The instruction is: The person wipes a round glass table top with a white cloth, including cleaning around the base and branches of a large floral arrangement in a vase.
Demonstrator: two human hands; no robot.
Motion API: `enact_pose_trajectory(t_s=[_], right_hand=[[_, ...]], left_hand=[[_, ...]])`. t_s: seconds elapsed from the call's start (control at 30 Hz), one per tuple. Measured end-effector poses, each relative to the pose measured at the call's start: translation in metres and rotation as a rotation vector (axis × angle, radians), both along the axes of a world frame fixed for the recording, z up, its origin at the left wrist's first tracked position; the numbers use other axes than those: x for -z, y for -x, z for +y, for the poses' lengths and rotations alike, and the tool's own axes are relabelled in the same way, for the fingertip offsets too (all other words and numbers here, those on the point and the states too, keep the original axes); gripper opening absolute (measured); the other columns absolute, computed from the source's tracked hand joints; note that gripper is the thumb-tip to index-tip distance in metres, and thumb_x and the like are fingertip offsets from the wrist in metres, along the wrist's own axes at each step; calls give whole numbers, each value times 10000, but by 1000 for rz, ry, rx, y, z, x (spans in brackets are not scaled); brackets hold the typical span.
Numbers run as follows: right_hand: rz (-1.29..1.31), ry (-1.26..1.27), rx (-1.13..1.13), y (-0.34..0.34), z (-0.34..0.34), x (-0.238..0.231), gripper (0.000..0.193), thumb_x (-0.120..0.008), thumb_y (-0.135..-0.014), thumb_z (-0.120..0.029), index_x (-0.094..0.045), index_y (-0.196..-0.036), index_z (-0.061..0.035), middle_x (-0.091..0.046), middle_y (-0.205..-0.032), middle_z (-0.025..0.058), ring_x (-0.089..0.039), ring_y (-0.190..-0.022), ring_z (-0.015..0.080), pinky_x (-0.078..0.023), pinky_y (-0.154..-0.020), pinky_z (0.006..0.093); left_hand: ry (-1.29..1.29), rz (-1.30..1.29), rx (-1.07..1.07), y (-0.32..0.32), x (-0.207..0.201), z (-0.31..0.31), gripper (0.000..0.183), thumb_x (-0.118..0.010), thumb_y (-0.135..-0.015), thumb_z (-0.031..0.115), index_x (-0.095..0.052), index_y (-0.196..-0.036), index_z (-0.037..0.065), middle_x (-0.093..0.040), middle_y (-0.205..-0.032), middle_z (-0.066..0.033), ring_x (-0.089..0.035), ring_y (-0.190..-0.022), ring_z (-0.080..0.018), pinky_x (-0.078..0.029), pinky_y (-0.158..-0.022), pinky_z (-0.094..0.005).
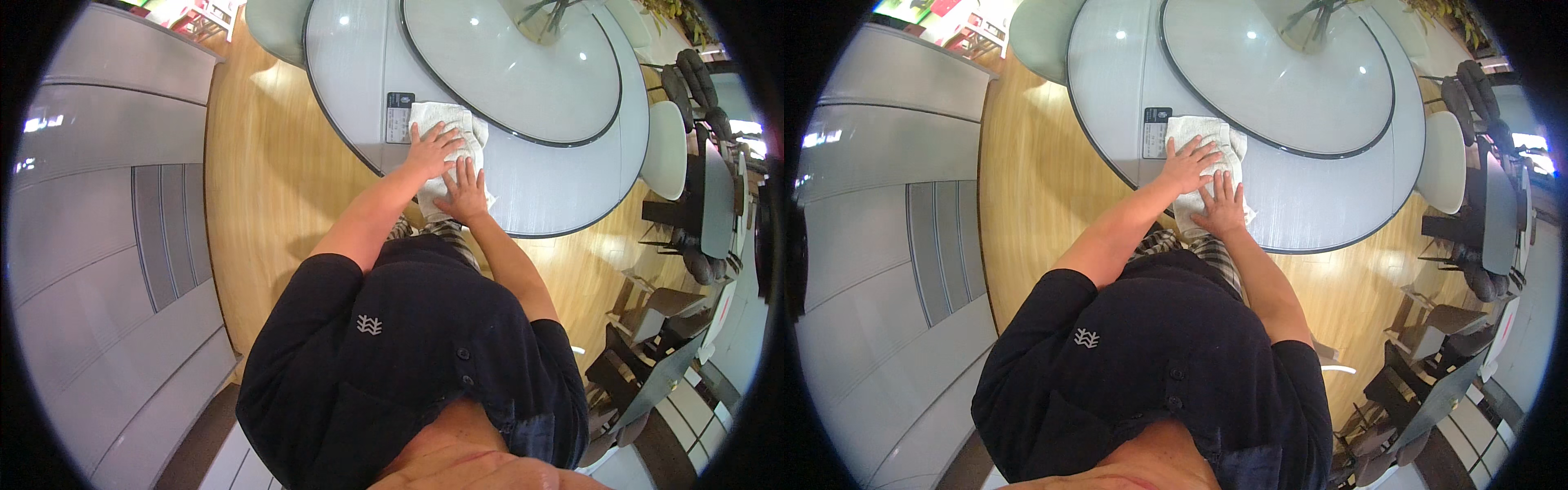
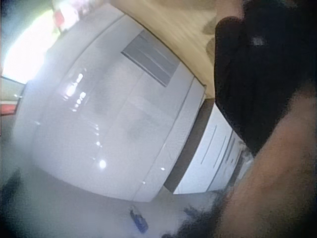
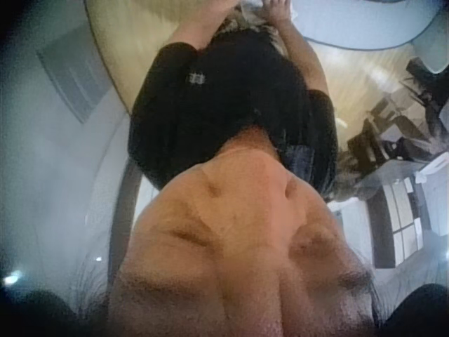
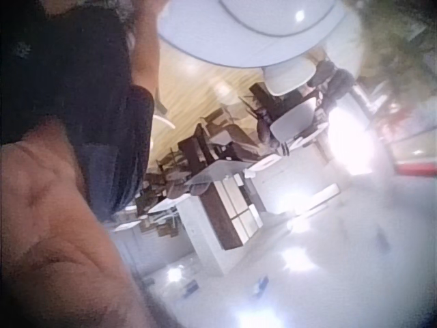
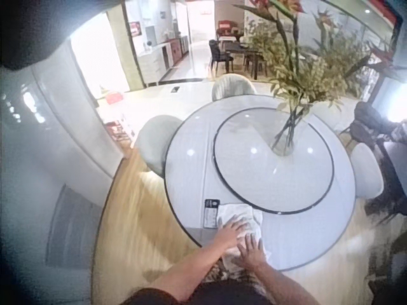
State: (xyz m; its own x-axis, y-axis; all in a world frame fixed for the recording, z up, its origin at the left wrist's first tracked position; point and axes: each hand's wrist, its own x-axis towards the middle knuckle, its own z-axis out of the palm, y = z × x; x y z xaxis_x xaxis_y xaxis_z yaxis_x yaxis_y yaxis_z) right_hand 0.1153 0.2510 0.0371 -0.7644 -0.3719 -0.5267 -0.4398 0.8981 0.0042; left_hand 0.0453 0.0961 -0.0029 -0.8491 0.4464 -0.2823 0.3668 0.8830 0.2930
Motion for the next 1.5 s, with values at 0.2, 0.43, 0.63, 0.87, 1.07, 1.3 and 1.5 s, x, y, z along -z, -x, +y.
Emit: enact_pose_trajectory(t_s=[0.2,0.43,0.63,0.87,1.07,1.3,1.5], right_hand=[[2,-16,17,8,-3,-8,869,-536,-859,-698,-305,-1566,-249,-85,-1656,181,-9,-1533,367,-69,-1194,609],[-15,-4,20,18,-12,-11,830,-517,-880,-685,-311,-1563,-261,-79,-1660,166,-7,-1535,355,-81,-1198,601],[-31,44,33,17,-14,-10,843,-585,-855,-658,-347,-1541,-229,-95,-1652,177,-26,-1533,363,-113,-1200,595],[-117,48,35,9,-26,-19,850,-597,-860,-642,-325,-1554,-232,-79,-1660,162,-2,-1538,339,-83,-1213,571],[-141,72,43,1,-36,-19,853,-601,-856,-638,-311,-1558,-248,-77,-1661,154,-2,-1539,334,-76,-1214,573],[-129,36,46,1,-46,-22,841,-575,-866,-660,-294,-1561,-278,-70,-1666,130,-9,-1541,313,-79,-1218,564],[-92,27,9,15,-47,-20,826,-569,-868,-663,-308,-1554,-284,-92,-1666,110,-20,-1541,302,-96,-1219,558]], left_hand=[[2,12,-15,6,-2,1,610,-493,-967,533,-303,-1532,406,-197,-1641,126,-134,-1522,-190,-103,-1117,-753],[49,-84,-31,15,-17,-8,579,-436,-997,527,-278,-1540,403,-148,-1651,126,-104,-1529,-193,-87,-1143,-737],[41,-134,-59,11,-20,-12,585,-440,-998,509,-266,-1546,401,-129,-1656,124,-84,-1534,-201,-72,-1149,-733],[30,-150,-84,-6,-14,-25,600,-445,-997,500,-245,-1553,400,-137,-1656,119,-80,-1536,-203,-61,-1149,-734],[33,-131,-72,-15,-16,-37,604,-447,-996,500,-243,-1555,392,-142,-1655,113,-88,-1536,-208,-66,-1150,-732],[38,-113,-59,-12,-13,-44,613,-457,-989,504,-251,-1554,385,-142,-1655,104,-96,-1534,-221,-84,-1141,-740],[60,-92,-80,0,-13,-47,619,-458,-988,502,-247,-1557,379,-133,-1657,105,-101,-1533,-237,-86,-1133,-749]])
